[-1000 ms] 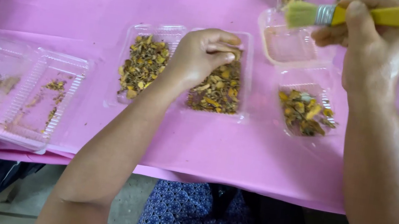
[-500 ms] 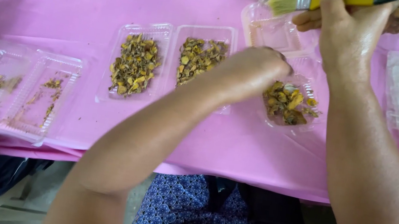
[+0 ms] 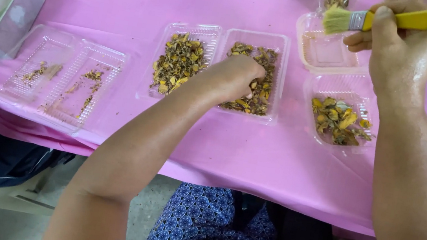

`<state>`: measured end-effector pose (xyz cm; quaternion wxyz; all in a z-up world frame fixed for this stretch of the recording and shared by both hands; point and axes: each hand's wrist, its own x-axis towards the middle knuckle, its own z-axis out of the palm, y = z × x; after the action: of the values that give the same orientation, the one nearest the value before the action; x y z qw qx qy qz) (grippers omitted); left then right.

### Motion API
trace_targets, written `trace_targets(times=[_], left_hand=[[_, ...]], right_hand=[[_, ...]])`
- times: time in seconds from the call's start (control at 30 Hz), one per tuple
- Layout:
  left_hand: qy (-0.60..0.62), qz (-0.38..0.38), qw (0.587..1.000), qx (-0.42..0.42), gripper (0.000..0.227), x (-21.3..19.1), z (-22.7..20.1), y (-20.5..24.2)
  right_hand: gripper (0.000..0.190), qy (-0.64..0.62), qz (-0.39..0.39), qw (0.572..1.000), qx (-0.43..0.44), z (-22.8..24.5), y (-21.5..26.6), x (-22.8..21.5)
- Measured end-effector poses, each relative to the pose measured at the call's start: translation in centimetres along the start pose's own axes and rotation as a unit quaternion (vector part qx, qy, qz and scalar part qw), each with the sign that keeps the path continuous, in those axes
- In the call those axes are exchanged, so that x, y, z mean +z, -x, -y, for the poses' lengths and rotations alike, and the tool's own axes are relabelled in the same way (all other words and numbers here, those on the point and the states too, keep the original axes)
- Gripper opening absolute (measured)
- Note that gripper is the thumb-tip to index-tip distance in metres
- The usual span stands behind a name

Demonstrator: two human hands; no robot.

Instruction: Sorting and distributing dried tea ingredients into small plastic containers using a brush and hands.

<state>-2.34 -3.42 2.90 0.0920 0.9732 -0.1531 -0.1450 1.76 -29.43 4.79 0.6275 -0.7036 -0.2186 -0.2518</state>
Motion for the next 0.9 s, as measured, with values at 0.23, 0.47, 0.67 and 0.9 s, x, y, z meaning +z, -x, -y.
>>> trace_targets(times=[0.23,0.47,0.67,0.9], left_hand=[[0.039,-0.029,0.999,0.002,0.070,-0.8,1.0,0.0],[0.080,-0.065,0.994,-0.034,0.014,-3.1,0.1,1.5],[0.123,-0.032,0.992,0.020,0.026,-1.9,0.8,0.9],[0.089,-0.035,0.982,0.164,0.073,0.2,2.1,-0.2]], right_hand=[[0.015,0.009,0.005,1.000,0.011,-0.3,0.0,0.0],[0.012,0.003,0.030,0.999,0.020,0.6,0.6,0.6],[0.011,0.041,0.033,0.998,0.019,1.7,0.8,0.8],[0.014,0.044,0.066,0.997,-0.021,1.1,1.2,0.5]])
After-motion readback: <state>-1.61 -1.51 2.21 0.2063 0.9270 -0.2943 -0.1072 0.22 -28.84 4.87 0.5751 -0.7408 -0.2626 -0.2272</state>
